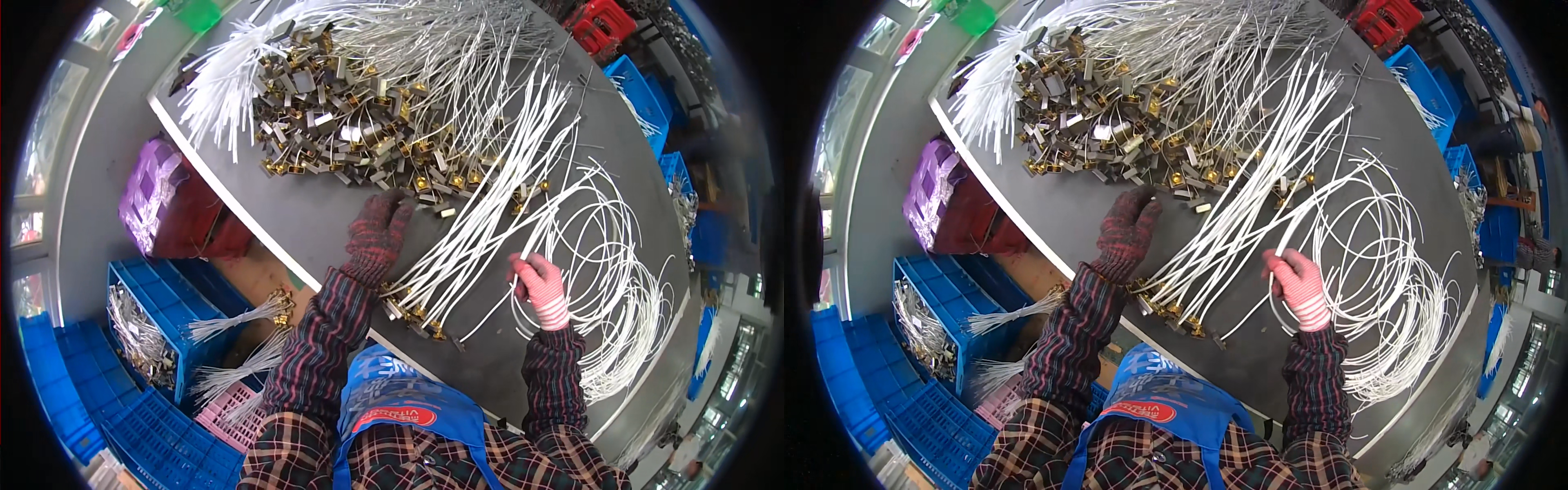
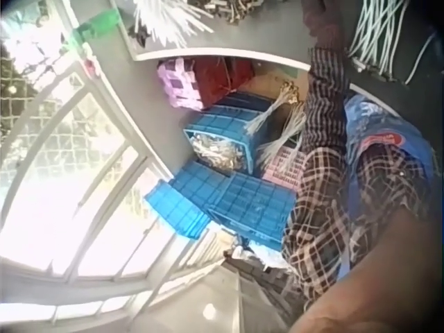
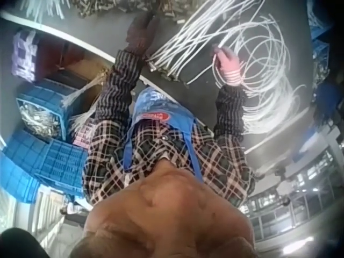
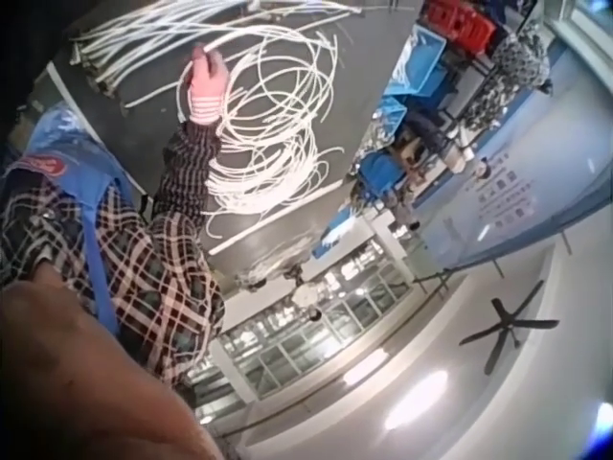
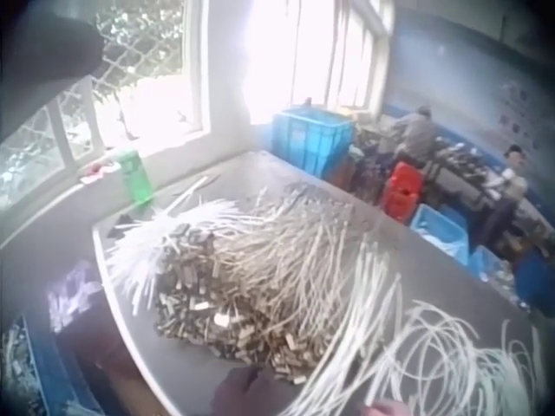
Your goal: The person assembles or sorts electrical wiring harnesses with gold connectors by hand on a workbench.
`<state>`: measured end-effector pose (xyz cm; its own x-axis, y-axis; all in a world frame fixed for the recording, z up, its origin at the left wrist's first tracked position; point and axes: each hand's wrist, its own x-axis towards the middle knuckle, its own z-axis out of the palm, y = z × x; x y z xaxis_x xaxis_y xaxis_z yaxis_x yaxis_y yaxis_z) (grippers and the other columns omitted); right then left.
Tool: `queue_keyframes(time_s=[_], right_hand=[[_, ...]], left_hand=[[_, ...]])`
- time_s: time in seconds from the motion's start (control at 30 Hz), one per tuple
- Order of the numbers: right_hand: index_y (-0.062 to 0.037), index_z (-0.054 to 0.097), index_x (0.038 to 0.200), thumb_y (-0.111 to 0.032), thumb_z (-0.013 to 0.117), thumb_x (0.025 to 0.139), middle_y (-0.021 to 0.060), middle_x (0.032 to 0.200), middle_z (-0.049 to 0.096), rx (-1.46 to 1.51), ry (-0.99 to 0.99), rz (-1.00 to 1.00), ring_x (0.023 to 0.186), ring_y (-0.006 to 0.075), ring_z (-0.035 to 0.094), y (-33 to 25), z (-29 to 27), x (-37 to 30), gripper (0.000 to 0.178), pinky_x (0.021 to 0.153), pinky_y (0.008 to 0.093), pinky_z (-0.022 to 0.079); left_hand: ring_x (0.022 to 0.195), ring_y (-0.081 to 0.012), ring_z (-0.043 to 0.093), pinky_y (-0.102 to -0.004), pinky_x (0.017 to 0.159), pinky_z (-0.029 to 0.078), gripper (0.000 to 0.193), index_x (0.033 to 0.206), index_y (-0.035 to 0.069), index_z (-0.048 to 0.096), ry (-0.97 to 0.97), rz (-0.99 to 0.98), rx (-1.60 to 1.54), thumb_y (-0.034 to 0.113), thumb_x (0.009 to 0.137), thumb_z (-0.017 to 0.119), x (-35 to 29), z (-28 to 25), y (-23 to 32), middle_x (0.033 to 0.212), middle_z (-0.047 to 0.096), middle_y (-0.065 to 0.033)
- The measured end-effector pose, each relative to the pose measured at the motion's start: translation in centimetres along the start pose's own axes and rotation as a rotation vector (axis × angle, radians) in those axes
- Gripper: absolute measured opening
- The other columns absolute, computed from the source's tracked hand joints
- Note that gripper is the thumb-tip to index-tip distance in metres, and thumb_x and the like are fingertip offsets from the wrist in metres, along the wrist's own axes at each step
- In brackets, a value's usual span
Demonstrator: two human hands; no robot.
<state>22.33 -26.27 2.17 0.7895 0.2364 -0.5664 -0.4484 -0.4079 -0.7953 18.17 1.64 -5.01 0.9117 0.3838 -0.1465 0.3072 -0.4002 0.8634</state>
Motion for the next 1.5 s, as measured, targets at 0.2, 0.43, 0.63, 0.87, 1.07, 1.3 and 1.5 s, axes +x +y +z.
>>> queue_keyframes(time_s=[0.2,0.43,0.63,0.87,1.07,1.3,1.5], right_hand=[[-0.0006,0.062,0.075,-0.03,0.06,0.087,0.0005,0.058,0.057,-0.016,-0.145,0.01,0.046,0.0044,0.047,-2.8,4.0,2.3,0.032,0.042,0.0196,0.035],[0.0,0.066,0.085,-0.021,0.054,0.089,0.0046,0.061,0.059,-0.326,-0.086,-0.283,0.048,0.0076,0.051,-1.0,5.0,4.6,0.025,0.045,0.0234,0.039],[-0.0006,0.064,0.086,-0.018,0.059,0.085,0.0169,0.076,0.06,-0.718,0.203,-0.556,0.07,0.0343,0.058,-1.6,3.9,4.4,0.019,0.062,0.0365,0.045],[-0.0031,0.066,0.094,-0.014,0.057,0.088,0.006,0.071,0.062,-0.421,0.49,-0.612,0.063,0.0172,0.06,-3.8,3.0,4.7,0.016,0.058,0.0277,0.046],[0.0031,0.055,0.114,-0.017,0.055,0.09,0.0103,0.089,0.063,0.089,-0.047,-0.438,0.059,0.0106,0.059,-8.7,5.6,3.8,0.031,0.052,0.022,0.049],[0.0053,0.058,0.103,-0.013,0.058,0.088,0.0067,0.074,0.061,0.193,-0.318,-0.23,0.06,0.0123,0.058,-5.5,13.2,2.8,0.024,0.054,0.0254,0.05],[0.0023,0.059,0.099,-0.005,0.057,0.086,0.0051,0.075,0.061,0.223,-0.257,-0.24,0.06,0.0096,0.057,-4.9,16.5,2.6,0.015,0.054,0.0217,0.049]], left_hand=[[0.072,-0.019,0.063,-0.0305,0.062,0.052,0.037,0.112,0.001,0.057,0.011,-0.234,-0.215,0.028,0.086,0.059,3.8,2.8,1.3,0.092,0.063,-0.0122],[0.053,-0.0149,0.052,-0.0285,0.048,0.045,0.037,0.101,0.001,0.062,-0.175,-0.443,-0.435,0.032,0.081,0.062,6.0,2.5,1.5,0.074,0.061,-0.007],[0.071,-0.0193,0.059,-0.029,0.067,0.048,0.03,0.099,0.001,0.063,-0.102,-0.28,-0.202,0.027,0.084,0.059,1.8,0.9,-0.1,0.081,0.061,-0.0119],[0.086,-0.0176,0.06,-0.0306,0.076,0.049,0.024,0.1,-0.001,0.059,-0.137,-0.239,-0.724,0.02,0.089,0.055,-4.5,-3.4,-1.8,0.092,0.061,-0.0099],[0.082,-0.0189,0.058,-0.0327,0.072,0.049,0.025,0.102,0.001,0.056,-0.06,-0.34,-1.018,0.023,0.091,0.053,-6.8,-4.5,-1.1,0.093,0.059,-0.0091],[0.076,-0.0139,0.055,-0.0282,0.066,0.047,0.028,0.101,0.005,0.059,-0.091,-0.46,-0.944,0.029,0.09,0.053,-8.9,-5.2,0.6,0.086,0.058,-0.0053],[0.083,-0.015,0.055,-0.0293,0.072,0.044,0.033,0.102,0.004,0.063,-0.269,-0.33,-0.556,0.031,0.084,0.059,-9.5,-7.1,1.8,0.095,0.057,-0.0078]])
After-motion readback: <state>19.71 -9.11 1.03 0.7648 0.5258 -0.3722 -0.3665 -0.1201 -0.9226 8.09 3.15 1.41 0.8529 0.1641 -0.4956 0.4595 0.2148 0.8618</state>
